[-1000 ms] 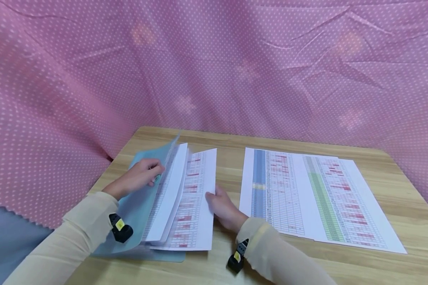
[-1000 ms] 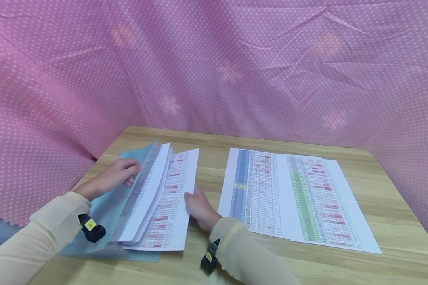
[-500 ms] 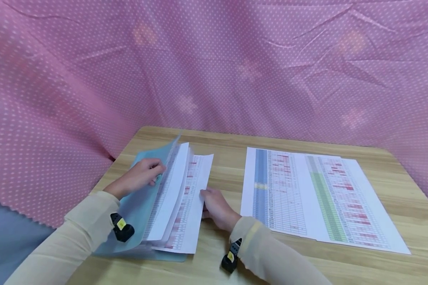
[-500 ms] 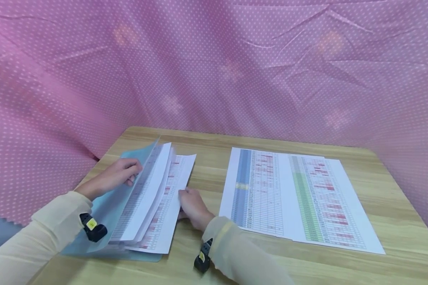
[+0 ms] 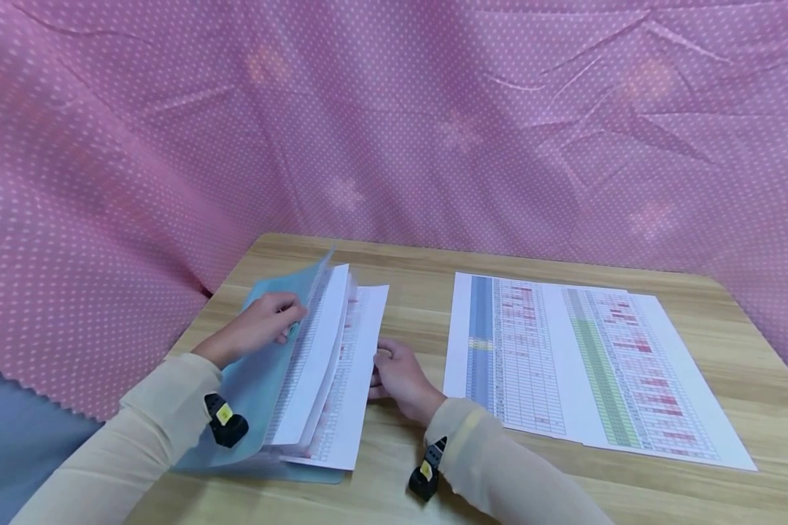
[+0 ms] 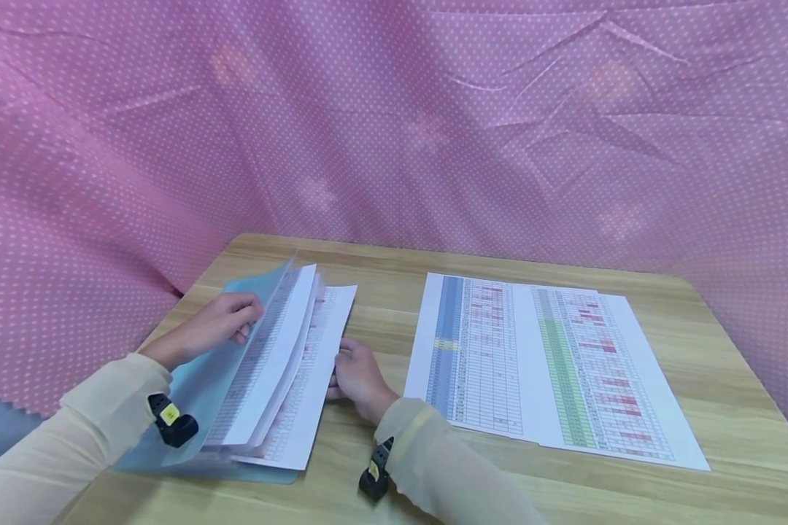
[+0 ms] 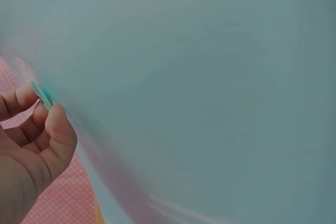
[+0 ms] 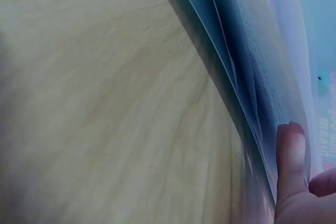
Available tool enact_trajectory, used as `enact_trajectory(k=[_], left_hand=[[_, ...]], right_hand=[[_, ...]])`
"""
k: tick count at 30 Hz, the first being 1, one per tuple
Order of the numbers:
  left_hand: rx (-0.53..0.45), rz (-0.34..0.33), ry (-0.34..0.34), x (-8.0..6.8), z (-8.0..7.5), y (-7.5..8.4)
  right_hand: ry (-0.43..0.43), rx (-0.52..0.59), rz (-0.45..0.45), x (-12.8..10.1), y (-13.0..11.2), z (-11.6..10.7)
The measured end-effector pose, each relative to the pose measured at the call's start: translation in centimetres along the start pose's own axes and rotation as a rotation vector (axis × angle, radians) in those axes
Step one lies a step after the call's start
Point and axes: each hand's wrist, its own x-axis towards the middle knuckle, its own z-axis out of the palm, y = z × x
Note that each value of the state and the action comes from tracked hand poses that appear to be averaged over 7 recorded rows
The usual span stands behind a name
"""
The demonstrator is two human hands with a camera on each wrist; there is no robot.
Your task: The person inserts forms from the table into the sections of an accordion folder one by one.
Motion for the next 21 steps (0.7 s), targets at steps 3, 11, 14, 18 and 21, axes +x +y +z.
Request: enact_trajectory(k=[3, 11, 14, 18, 21], left_hand=[[0.009, 0.000, -0.003, -0.1, 0.0, 0.0], [-0.001, -0.003, 0.002, -0.2, 0.1, 0.0], [0.006, 0.001, 0.010, -0.2, 0.1, 0.0], [0.015, 0.001, 0.010, -0.1, 0.1, 0.0], [0.018, -0.003, 0.009, -0.1, 0.1, 0.0]], right_hand=[[-0.004, -0.002, -0.006, 0.1, 0.0, 0.3], [-0.016, -0.048, 0.017, 0.6, 0.0, 1.1], [-0.007, -0.078, 0.021, 1.0, 0.0, 1.2], [-0.012, -0.104, 0.015, 1.4, 0.0, 1.3], [-0.030, -0.118, 0.013, 1.4, 0.0, 1.4]])
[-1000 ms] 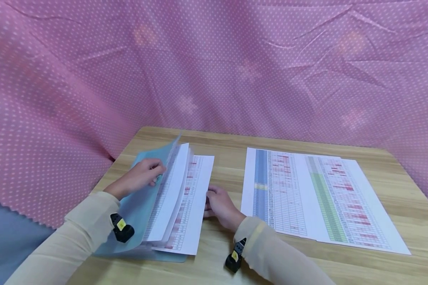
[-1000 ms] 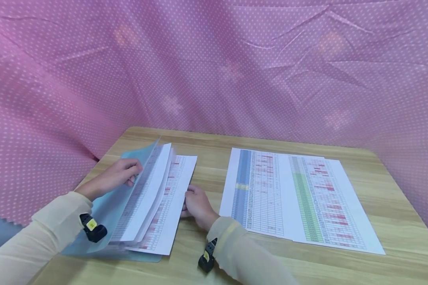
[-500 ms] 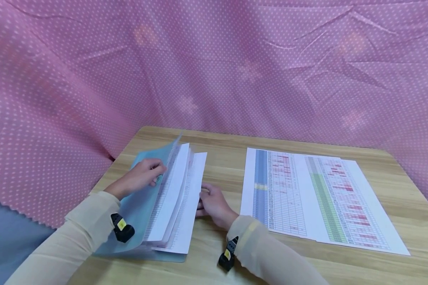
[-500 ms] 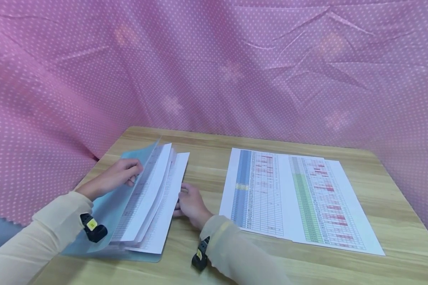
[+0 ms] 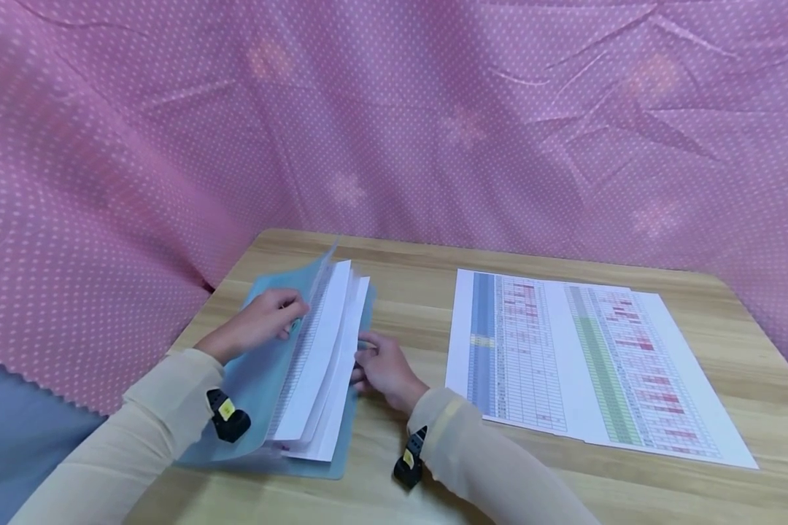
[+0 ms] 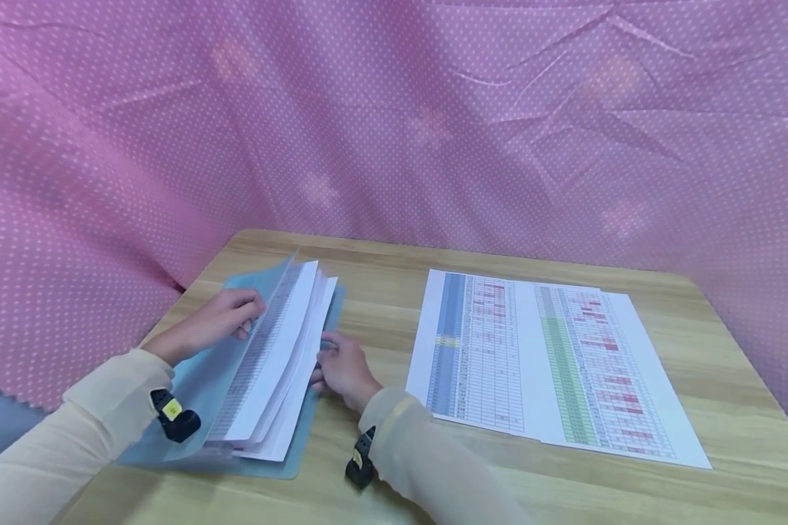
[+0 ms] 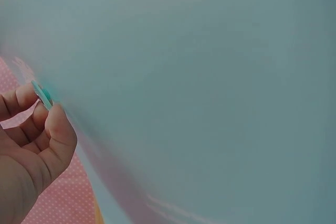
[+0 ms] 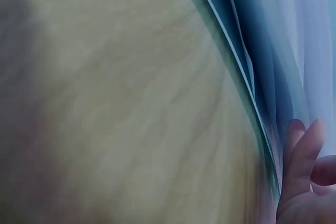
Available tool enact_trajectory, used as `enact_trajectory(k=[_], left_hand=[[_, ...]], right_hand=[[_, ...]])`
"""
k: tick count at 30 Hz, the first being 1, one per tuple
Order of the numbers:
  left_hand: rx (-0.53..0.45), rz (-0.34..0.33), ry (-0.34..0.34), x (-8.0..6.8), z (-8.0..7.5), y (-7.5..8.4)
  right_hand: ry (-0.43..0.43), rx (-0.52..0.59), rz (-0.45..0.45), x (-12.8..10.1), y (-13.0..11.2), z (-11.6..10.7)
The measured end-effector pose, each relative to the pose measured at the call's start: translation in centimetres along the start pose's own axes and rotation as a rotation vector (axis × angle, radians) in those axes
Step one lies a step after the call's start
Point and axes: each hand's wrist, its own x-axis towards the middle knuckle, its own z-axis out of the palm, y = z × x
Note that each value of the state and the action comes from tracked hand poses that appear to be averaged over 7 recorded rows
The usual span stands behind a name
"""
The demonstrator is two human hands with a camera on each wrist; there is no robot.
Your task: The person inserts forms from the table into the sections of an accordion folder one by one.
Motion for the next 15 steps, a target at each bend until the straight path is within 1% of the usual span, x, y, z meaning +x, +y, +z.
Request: enact_trajectory(k=[6, 15], left_hand=[[0.018, 0.000, -0.001, 0.06, -0.03, -0.01], [0.002, 0.012, 0.000, -0.04, -0.01, 0.09]], right_hand=[[-0.033, -0.017, -0.036, 0.23, 0.11, 0.27], [-0.029, 0.008, -0.055, 0.34, 0.35, 0.95]])
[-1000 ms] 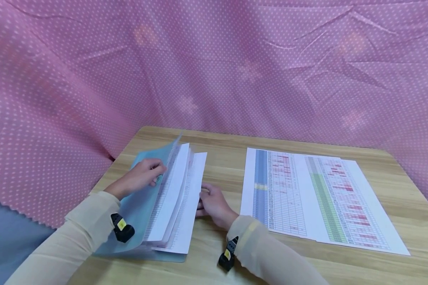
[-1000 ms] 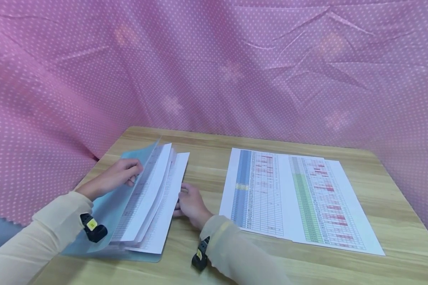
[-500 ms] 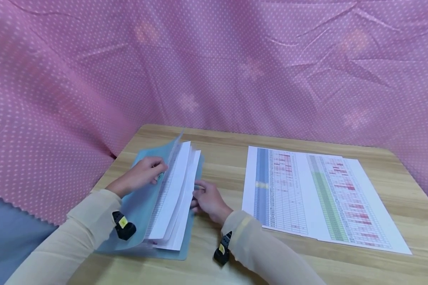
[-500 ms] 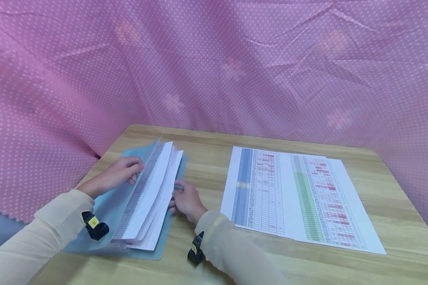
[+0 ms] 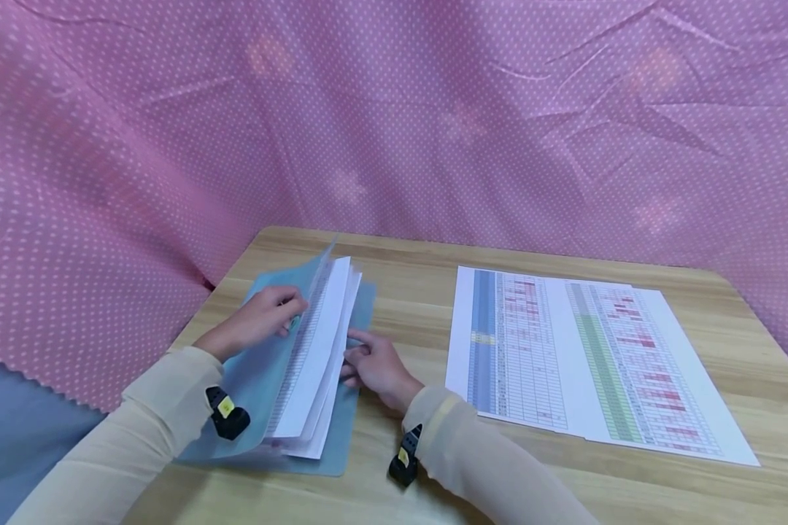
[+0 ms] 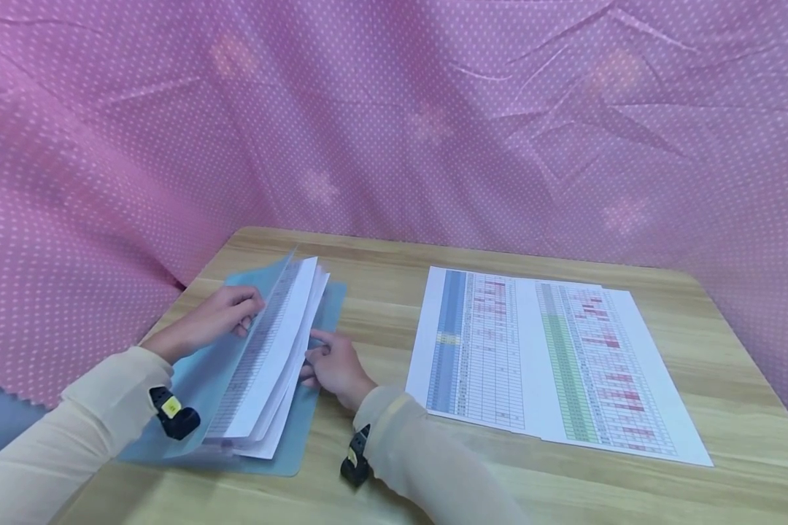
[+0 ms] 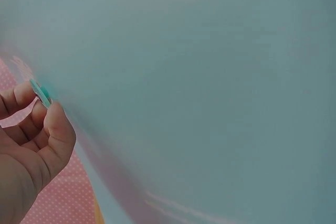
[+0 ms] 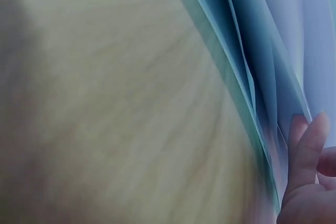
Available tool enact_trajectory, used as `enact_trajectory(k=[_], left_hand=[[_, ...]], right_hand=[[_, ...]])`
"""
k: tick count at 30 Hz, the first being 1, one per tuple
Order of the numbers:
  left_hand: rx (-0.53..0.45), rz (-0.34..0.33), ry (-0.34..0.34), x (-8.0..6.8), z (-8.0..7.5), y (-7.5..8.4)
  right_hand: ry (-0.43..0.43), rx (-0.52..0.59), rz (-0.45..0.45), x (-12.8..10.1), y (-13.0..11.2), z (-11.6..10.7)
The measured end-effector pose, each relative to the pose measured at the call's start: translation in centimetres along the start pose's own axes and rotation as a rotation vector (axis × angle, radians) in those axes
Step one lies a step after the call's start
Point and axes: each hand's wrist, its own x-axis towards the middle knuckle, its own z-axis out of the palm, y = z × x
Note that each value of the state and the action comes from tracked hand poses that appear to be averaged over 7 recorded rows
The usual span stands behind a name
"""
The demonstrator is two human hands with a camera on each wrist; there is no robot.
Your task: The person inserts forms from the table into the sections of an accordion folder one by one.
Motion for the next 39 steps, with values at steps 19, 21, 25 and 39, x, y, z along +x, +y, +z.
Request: enact_trajectory(k=[19, 21, 25, 39], left_hand=[[-0.025, 0.008, 0.000, -0.1, 0.0, 0.0], [-0.024, 0.010, 0.001, -0.2, -0.1, 0.0], [-0.018, 0.006, 0.003, -0.3, -0.1, 0.1], [-0.071, 0.004, 0.011, -0.5, -0.4, 0.1]], right_hand=[[-0.026, -0.038, 0.036, 0.6, 0.1, 0.6], [-0.034, -0.037, 0.033, 0.6, 0.1, 0.5], [-0.043, -0.016, 0.021, 0.4, 0.1, -0.4], [0.184, -0.155, -0.043, -3.5, -2.0, -11.6]])
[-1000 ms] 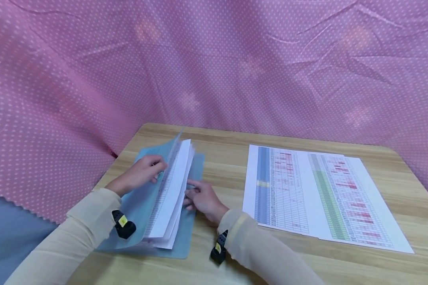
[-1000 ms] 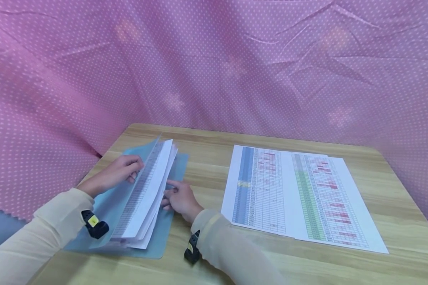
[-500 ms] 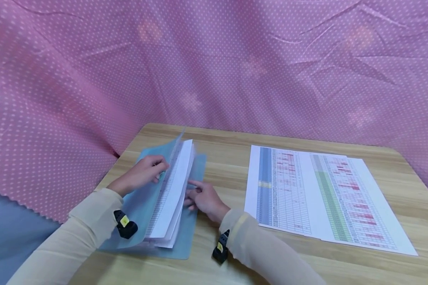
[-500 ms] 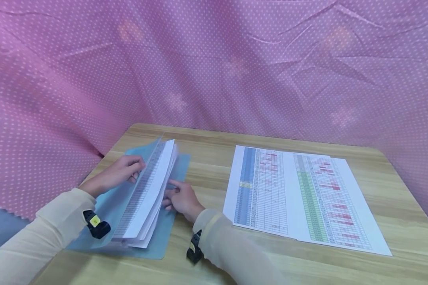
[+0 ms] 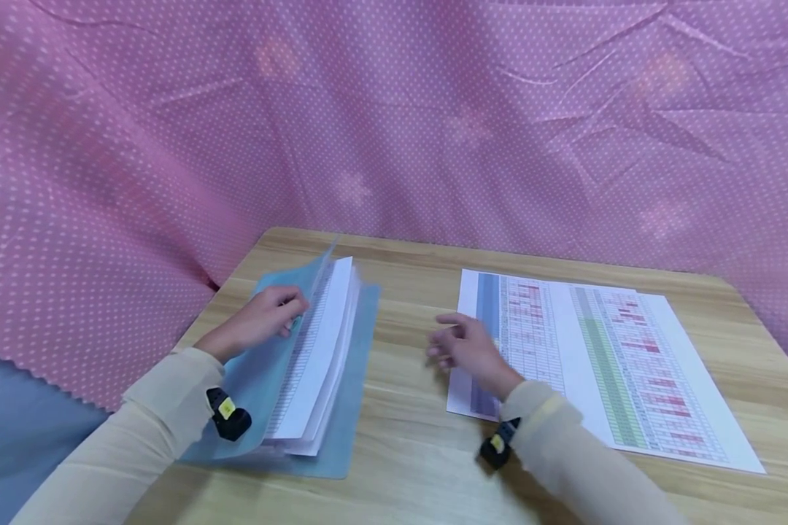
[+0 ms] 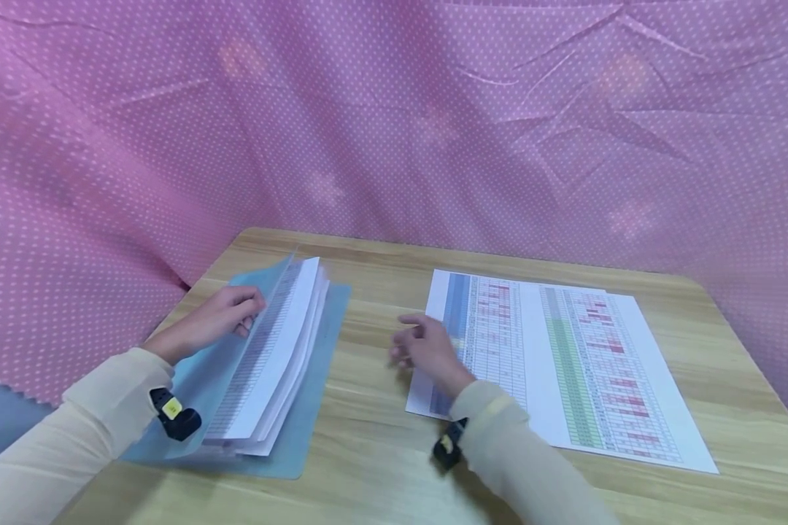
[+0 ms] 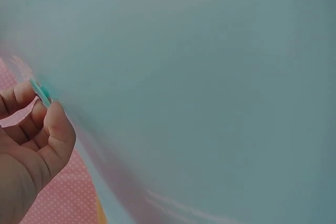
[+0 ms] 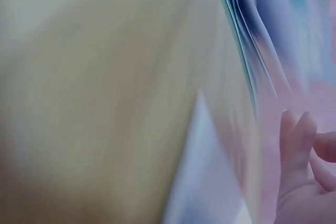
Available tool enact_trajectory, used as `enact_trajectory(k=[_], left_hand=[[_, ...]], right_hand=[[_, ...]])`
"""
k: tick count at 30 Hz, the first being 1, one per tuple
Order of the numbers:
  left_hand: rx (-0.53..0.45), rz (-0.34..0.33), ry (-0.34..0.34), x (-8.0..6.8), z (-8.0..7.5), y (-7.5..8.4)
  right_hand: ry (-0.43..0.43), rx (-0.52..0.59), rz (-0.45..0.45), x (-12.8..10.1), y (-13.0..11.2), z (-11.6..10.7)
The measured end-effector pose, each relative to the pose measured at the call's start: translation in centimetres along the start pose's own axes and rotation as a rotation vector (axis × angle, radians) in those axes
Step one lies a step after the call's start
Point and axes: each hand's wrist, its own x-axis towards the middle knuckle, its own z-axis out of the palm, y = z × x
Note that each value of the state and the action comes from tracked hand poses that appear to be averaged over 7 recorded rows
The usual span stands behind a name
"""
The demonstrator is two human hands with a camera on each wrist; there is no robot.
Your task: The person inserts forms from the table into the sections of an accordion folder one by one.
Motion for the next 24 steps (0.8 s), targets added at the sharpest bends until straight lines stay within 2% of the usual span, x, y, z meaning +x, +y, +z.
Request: enact_trajectory(k=[4, 8, 13, 17, 21, 24], left_hand=[[0.008, 0.003, 0.000, 0.0, 0.0, 0.0], [0.012, 0.008, 0.001, 0.1, 0.0, 0.0], [0.019, 0.007, 0.003, 0.1, 0.0, 0.0], [0.014, 0.005, 0.003, 0.1, 0.0, 0.0], [0.005, 0.009, -0.002, 0.2, -0.1, -0.1], [0.003, 0.008, -0.006, 0.2, -0.1, -0.1]], right_hand=[[0.077, -0.177, -0.032, -1.4, -0.3, -5.6], [0.151, -0.437, -0.011, -3.2, -0.1, -11.0], [0.194, -0.763, 0.081, -5.4, 0.7, -16.5], [0.235, -0.901, 0.189, -7.0, 1.4, -20.8], [0.320, -0.949, 0.324, -8.6, 1.9, -24.3], [0.352, -0.966, 0.414, -9.6, 2.3, -26.0]])
